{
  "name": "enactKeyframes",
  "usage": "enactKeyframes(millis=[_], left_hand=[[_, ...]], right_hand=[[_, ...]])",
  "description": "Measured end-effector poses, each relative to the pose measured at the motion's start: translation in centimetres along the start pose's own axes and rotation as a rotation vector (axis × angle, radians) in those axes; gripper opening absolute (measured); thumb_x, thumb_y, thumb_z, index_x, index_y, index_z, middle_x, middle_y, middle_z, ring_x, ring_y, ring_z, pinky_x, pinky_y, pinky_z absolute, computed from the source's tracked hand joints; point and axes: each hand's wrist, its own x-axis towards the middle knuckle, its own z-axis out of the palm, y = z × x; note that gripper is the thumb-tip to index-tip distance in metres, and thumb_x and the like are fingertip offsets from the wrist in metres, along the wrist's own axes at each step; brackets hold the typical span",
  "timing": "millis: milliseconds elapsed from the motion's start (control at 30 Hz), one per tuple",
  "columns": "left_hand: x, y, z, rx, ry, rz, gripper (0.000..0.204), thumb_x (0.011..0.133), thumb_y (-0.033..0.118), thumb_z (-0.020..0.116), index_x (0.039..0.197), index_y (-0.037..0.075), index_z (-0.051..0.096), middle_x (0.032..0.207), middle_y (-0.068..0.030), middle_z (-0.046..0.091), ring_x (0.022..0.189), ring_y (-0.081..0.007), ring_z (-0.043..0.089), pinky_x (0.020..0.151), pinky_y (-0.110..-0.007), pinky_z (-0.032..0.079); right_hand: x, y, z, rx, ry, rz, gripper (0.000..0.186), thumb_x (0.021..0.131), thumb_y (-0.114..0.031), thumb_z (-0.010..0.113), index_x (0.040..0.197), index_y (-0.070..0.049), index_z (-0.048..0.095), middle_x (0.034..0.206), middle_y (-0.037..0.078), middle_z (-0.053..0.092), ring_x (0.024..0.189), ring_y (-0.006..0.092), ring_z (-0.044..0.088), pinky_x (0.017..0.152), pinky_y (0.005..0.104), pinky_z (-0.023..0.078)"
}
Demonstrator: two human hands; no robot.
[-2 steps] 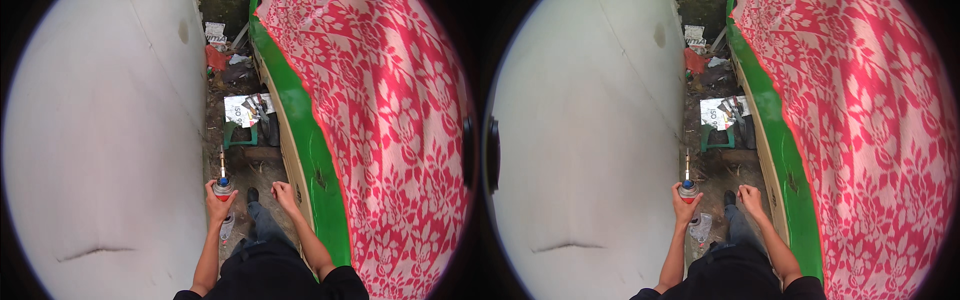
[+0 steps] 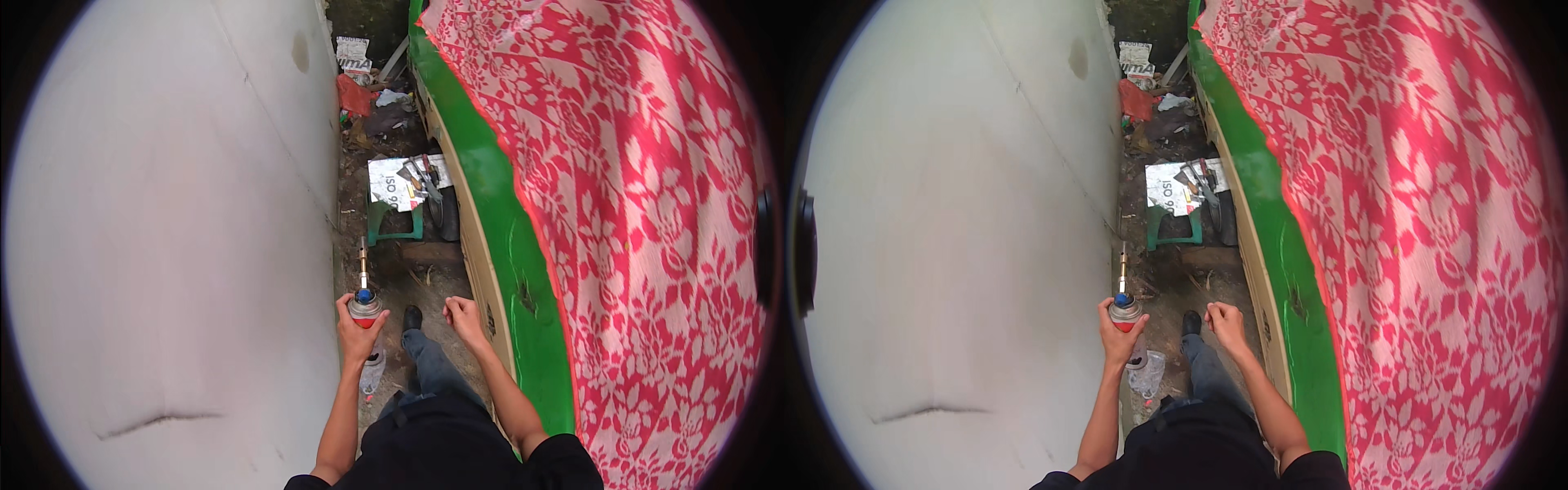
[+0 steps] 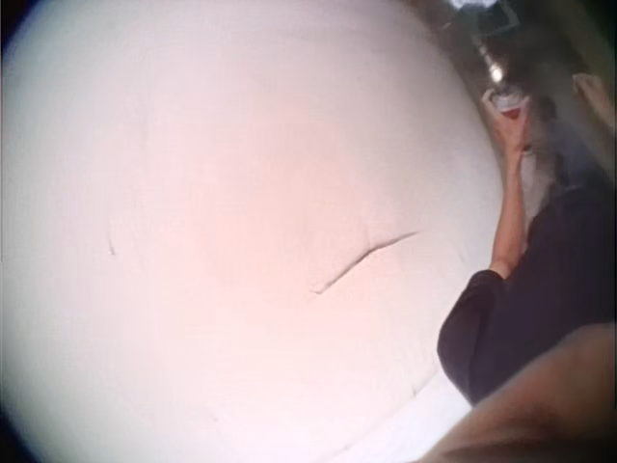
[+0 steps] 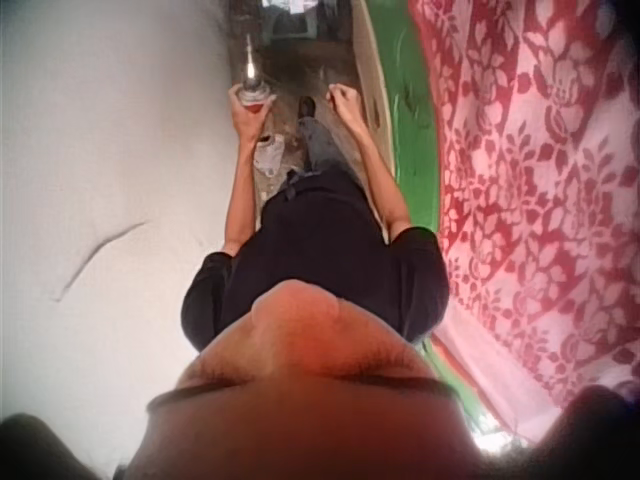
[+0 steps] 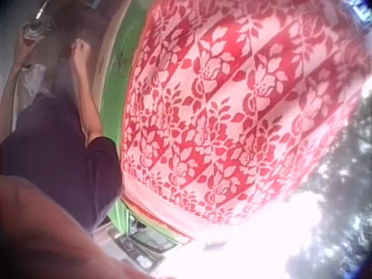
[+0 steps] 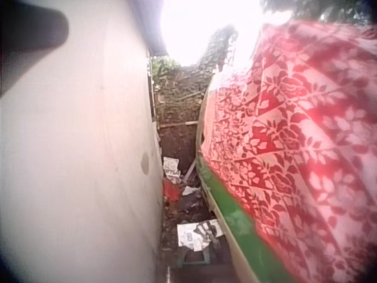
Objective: The person ignites a blowtorch and applies heat to a small area on the green vehicle's side panel. Then they use a hammer and a metal tool to tap and pry at the same spot, working on a localized repair.
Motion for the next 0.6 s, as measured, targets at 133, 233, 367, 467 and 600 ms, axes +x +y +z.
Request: enactKeyframes(millis=[133, 233, 367, 467, 600], left_hand=[[7.1, -1.5, 1.6, -0.17, -0.046, -0.046, 0.07, 0.077, 0.026, 0.09, 0.127, 0.005, 0.046, 0.106, -0.0123, 0.068, 0.094, -0.0222, 0.067, 0.085, -0.037, 0.054], [12.5, -2.1, 2.8, -0.298, -0.054, -0.103, 0.066, 0.079, 0.021, 0.088, 0.127, 0.005, 0.045, 0.108, -0.0103, 0.067, 0.094, -0.0185, 0.066, 0.085, -0.034, 0.054], [19.7, -2.0, 4.0, -0.472, -0.054, -0.283, 0.067, 0.079, 0.018, 0.088, 0.13, 0.003, 0.046, 0.108, -0.0085, 0.066, 0.093, -0.0166, 0.066, 0.084, -0.033, 0.054], [24.0, -3.1, 4.8, -0.565, -0.057, -0.38, 0.071, 0.078, 0.017, 0.088, 0.134, 0.001, 0.047, 0.109, -0.0087, 0.067, 0.094, -0.0164, 0.066, 0.084, -0.032, 0.055], [29.2, -2.7, 6.4, -0.596, -0.051, -0.412, 0.069, 0.079, 0.018, 0.088, 0.133, -0.001, 0.051, 0.113, -0.0104, 0.067, 0.095, -0.0178, 0.067, 0.084, -0.033, 0.056]], right_hand=[[6.6, -1.0, 1.9, 0.001, -0.014, -0.039, 0.04, 0.102, -0.028, 0.054, 0.072, -0.004, 0.064, 0.056, 0.0, 0.056, 0.051, 0.008, 0.05, 0.049, 0.0281, 0.037], [12.1, -2.0, 3.4, 0.017, -0.006, -0.042, 0.04, 0.103, -0.029, 0.054, 0.072, -0.005, 0.063, 0.057, -0.001, 0.055, 0.051, 0.0068, 0.049, 0.048, 0.027, 0.036], [18.4, -5.0, 5.0, 0.06, 0.015, -0.009, 0.04, 0.103, -0.03, 0.054, 0.073, -0.005, 0.064, 0.057, -0.001, 0.056, 0.052, 0.0062, 0.049, 0.048, 0.0264, 0.036], [22.8, -6.4, 5.6, 0.041, -0.006, 0.017, 0.037, 0.101, -0.027, 0.056, 0.075, -0.002, 0.065, 0.058, 0.002, 0.058, 0.054, 0.0099, 0.054, 0.053, 0.0303, 0.041], [27.6, -8.0, 6.1, 0.029, -0.001, 0.018, 0.038, 0.101, -0.027, 0.056, 0.075, -0.003, 0.065, 0.058, 0.002, 0.058, 0.054, 0.0101, 0.054, 0.053, 0.0304, 0.041]])
